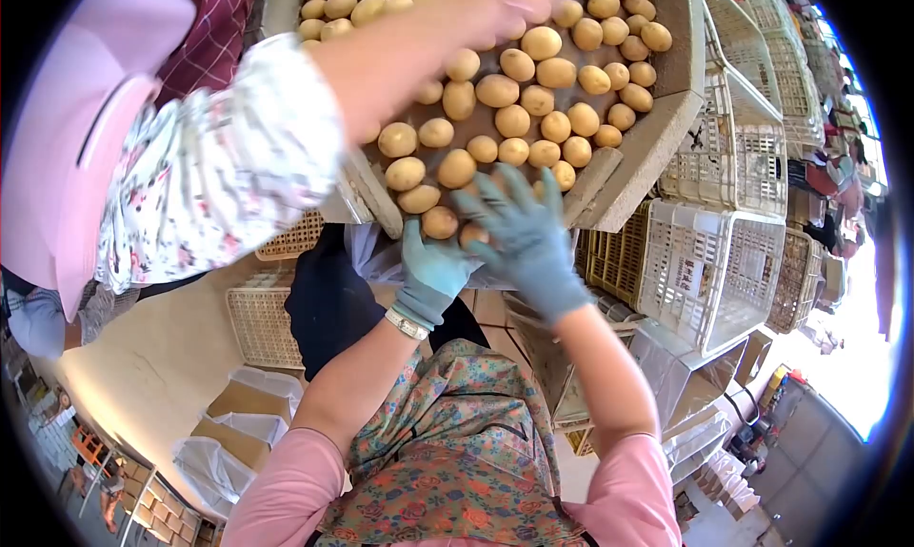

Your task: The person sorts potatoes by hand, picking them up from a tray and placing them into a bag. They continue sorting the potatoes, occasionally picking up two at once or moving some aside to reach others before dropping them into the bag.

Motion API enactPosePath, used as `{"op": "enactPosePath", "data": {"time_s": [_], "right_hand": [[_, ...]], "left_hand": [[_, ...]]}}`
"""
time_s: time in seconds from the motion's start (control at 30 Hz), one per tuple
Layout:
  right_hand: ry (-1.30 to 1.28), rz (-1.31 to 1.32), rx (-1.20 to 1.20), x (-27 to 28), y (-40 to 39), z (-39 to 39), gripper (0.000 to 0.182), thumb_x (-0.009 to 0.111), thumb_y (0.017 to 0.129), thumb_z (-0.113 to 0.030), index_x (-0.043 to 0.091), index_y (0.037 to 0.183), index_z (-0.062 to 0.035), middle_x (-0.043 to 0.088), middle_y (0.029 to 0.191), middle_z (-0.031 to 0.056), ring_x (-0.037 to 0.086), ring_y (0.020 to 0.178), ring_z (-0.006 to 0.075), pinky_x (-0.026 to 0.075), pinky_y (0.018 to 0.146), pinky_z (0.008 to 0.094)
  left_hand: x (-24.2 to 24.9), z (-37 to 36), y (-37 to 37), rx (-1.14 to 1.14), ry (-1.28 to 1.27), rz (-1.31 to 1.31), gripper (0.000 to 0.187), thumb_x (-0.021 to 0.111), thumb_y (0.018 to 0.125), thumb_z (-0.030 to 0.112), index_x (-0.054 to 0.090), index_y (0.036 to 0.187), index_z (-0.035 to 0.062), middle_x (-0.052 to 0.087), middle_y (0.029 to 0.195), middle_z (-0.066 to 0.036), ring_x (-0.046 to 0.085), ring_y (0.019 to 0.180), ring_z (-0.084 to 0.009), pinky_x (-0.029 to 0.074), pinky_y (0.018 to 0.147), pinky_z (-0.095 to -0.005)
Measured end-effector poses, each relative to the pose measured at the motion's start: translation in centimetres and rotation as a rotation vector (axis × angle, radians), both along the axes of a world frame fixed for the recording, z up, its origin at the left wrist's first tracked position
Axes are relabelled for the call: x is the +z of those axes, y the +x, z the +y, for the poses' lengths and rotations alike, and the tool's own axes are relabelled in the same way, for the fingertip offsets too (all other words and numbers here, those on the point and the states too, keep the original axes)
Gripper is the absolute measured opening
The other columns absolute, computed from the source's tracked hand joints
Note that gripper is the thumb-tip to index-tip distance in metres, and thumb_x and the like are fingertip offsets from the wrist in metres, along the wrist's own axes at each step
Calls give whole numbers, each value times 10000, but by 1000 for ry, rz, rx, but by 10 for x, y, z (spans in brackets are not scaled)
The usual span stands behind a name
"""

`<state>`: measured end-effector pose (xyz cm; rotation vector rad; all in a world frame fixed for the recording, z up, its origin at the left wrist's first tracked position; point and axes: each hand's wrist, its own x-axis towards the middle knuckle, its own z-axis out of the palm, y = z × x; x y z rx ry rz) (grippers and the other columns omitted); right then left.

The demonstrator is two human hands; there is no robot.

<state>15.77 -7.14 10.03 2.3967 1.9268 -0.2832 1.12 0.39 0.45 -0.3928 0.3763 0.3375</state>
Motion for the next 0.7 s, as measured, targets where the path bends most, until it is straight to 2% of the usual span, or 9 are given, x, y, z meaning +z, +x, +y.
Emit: {"op": "enactPosePath", "data": {"time_s": [0.1,0.23,0.3,0.33,0.37,0.43,0.47,0.57,0.7], "right_hand": [[-24,-333,110,16,34,-45,618,722,887,-319,566,1439,-90,596,1428,112,468,1428,324,276,1258,538],[59,-126,-72,41,17,-49,401,698,891,-229,685,1256,-64,652,1326,127,533,1351,331,350,1206,526],[204,0,-140,38,0,-42,366,699,878,-231,690,1209,-74,674,1275,101,602,1245,297,411,1142,473],[83,60,-179,43,-15,-23,363,704,855,-247,693,1186,-98,686,1246,70,640,1168,255,449,1077,419],[137,149,-134,45,-31,-16,387,687,918,-216,667,1288,-105,661,1321,88,620,1215,281,467,1076,444],[246,134,-115,13,-58,8,425,692,907,-220,642,1319,-128,659,1330,53,619,1215,252,493,1020,409],[235,141,-138,2,-68,25,499,691,887,-226,603,1370,-139,661,1314,72,609,1201,256,495,977,415],[29,-136,-217,-32,-99,67,569,680,872,-236,572,1428,-172,571,1398,108,563,1167,255,485,874,392],[-185,-129,-211,-26,-93,90,432,666,901,-244,609,1328,-221,589,1253,92,593,1036,228,482,766,384]], "left_hand": [[0,-2,3,21,112,-65,607,445,1029,491,467,1495,103,490,1528,-118,418,1459,-345,394,1178,-549],[9,0,4,-12,-10,15,655,471,1004,502,432,1518,98,449,1566,-113,426,1457,-354,409,1156,-583],[16,1,2,-25,72,-10,585,427,1057,484,440,1501,104,485,1522,-105,464,1420,-344,405,1172,-567],[11,-3,-1,92,225,-177,508,418,1080,424,457,1476,107,489,1514,-110,467,1418,-338,412,1173,-557],[11,0,-5,6,80,-61,428,413,1106,350,447,1461,112,506,1474,-107,492,1385,-325,433,1164,-521],[-60,-21,-16,83,364,-300,550,427,1062,518,481,1460,143,527,1460,-101,468,1416,-306,428,1136,-556],[-57,-22,-13,74,359,-308,550,427,1062,518,481,1460,143,527,1460,-101,468,1416,-306,428,1136,-556],[-14,-17,-1,45,278,-43,473,391,1103,432,417,1497,172,495,1461,-81,433,1426,-263,382,1177,-604],[17,-15,0,22,205,236,416,355,1143,345,353,1533,201,462,1462,-62,399,1437,-219,335,1217,-652]]}}
